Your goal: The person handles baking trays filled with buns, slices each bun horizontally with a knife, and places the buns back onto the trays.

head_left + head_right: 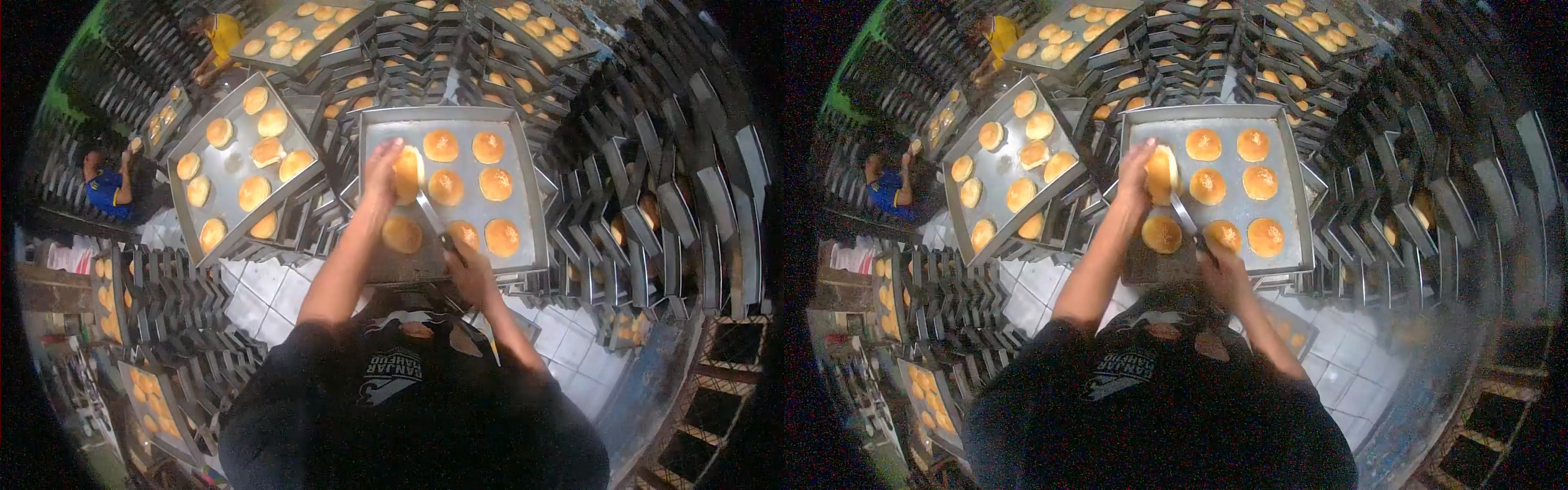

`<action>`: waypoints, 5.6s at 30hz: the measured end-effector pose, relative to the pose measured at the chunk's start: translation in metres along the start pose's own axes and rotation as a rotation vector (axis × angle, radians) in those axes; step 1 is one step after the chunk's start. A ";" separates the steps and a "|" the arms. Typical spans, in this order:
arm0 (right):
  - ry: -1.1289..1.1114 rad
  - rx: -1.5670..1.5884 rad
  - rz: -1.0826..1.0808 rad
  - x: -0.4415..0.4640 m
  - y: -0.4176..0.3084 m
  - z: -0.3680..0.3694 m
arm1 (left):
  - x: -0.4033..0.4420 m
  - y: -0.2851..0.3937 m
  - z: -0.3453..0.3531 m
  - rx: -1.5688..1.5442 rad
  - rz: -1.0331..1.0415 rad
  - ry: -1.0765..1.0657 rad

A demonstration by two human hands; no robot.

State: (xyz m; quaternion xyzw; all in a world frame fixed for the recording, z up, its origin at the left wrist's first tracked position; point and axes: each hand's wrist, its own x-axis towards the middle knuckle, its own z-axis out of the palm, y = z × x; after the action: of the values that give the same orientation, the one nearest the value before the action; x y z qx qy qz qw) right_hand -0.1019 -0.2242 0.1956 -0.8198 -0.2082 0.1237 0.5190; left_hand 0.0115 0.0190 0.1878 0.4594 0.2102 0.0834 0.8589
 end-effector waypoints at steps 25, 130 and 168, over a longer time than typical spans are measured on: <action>0.124 0.385 0.396 -0.076 -0.006 -0.031 | 0.008 -0.083 -0.044 1.454 0.180 -0.056; -0.070 0.256 0.522 -0.113 -0.021 -0.098 | 0.009 0.007 -0.020 -0.671 -0.064 -0.115; 0.348 0.589 0.428 -0.137 0.004 -0.087 | -0.070 -0.108 0.041 1.520 0.400 -0.530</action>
State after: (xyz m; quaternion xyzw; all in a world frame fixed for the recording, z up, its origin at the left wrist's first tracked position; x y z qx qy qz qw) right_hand -0.1852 -0.3597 0.2279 -0.6695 0.1023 0.1428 0.7217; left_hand -0.0386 -0.0964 0.1390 0.9478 -0.0857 -0.0410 0.3043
